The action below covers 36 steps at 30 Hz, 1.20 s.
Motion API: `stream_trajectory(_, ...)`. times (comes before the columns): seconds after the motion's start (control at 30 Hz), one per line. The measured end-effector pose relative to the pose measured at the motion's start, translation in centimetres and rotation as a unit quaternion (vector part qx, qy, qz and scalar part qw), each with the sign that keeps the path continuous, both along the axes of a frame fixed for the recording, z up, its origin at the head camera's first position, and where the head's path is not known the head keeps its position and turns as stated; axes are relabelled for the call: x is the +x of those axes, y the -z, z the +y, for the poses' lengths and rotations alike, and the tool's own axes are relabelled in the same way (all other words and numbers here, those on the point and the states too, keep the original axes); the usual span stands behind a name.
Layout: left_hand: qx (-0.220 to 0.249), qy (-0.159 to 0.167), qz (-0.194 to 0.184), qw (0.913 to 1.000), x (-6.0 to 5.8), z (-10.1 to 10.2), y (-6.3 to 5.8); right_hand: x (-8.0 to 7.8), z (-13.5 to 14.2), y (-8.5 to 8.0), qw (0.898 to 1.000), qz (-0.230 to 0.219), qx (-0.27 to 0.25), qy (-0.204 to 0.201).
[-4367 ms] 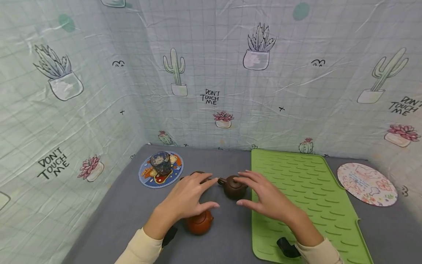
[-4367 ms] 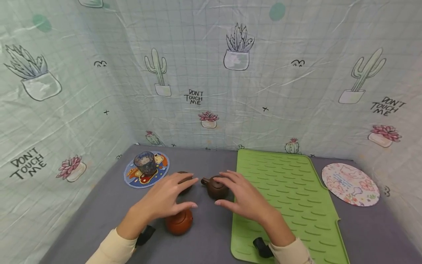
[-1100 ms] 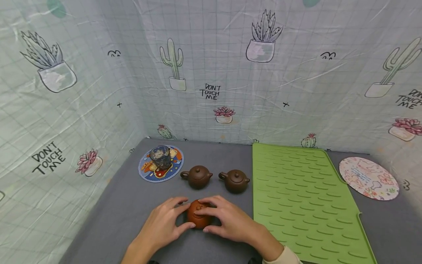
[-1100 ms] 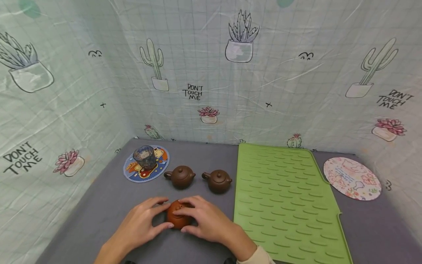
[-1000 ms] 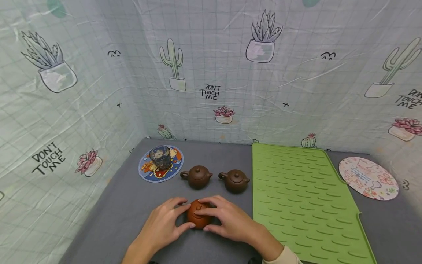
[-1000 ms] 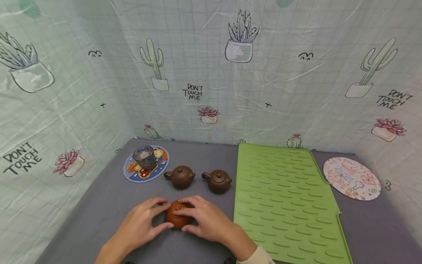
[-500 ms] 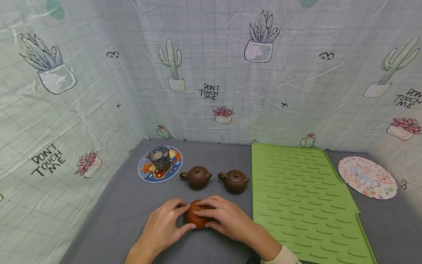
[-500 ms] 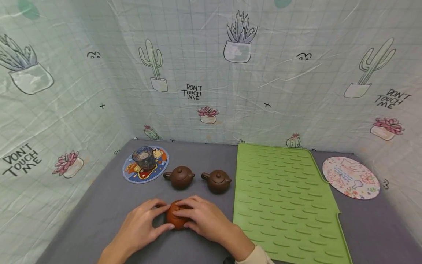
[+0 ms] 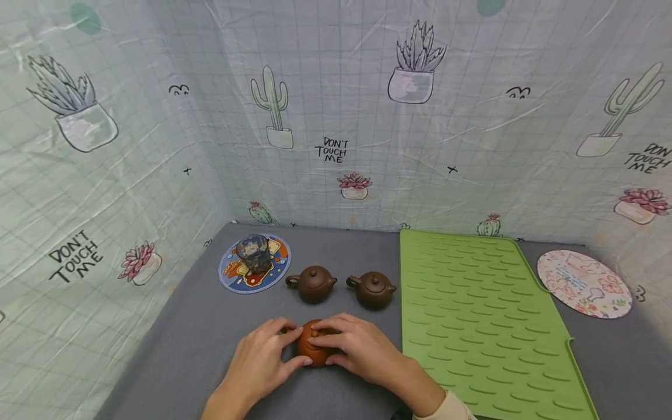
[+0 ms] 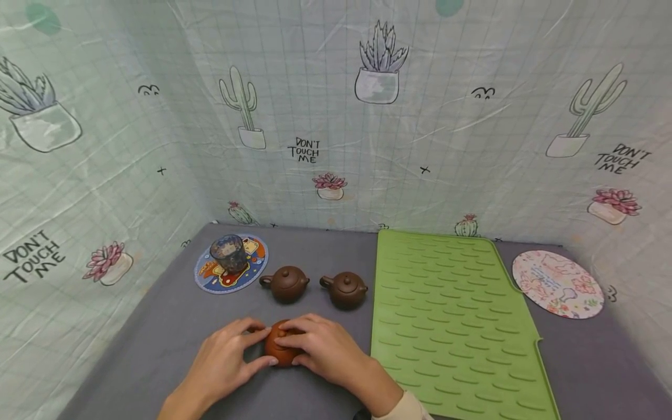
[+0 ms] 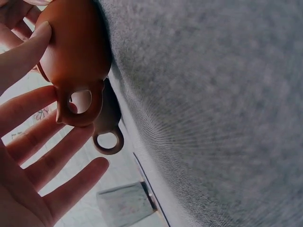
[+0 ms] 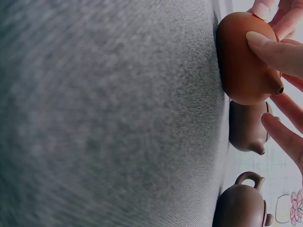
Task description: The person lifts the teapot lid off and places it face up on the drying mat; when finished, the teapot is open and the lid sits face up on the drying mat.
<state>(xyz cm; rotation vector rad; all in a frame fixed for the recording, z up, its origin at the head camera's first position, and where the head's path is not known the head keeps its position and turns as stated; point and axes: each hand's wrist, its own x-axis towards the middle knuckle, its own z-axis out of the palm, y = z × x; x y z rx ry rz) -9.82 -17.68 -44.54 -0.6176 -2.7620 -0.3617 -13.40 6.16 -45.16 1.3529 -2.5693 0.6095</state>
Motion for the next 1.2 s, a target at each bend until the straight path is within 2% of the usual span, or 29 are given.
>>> stream_trajectory(0.3, 0.01, -0.008, -0.007, 0.9999, 0.02, 0.19, 0.12, 0.07, -0.05, -0.19, 1.0, 0.008, 0.002, 0.0)
stream_trajectory(0.57, 0.015, -0.01, 0.003, 0.9998, -0.06, 0.24, 0.24, -0.04, -0.2, -0.09, 1.0, 0.009, 0.006, 0.003)
stream_trajectory(1.0, 0.011, -0.013, 0.002, 0.9999, -0.16, 0.32, 0.02, -0.08, -0.35, 0.01, 1.0, 0.004, -0.006, 0.0)
stream_trajectory(1.2, 0.017, -0.021, 0.001, 0.9996, 0.03, 0.4, 0.31, -0.05, -0.19, -0.09, 1.0, 0.0, -0.017, -0.003)
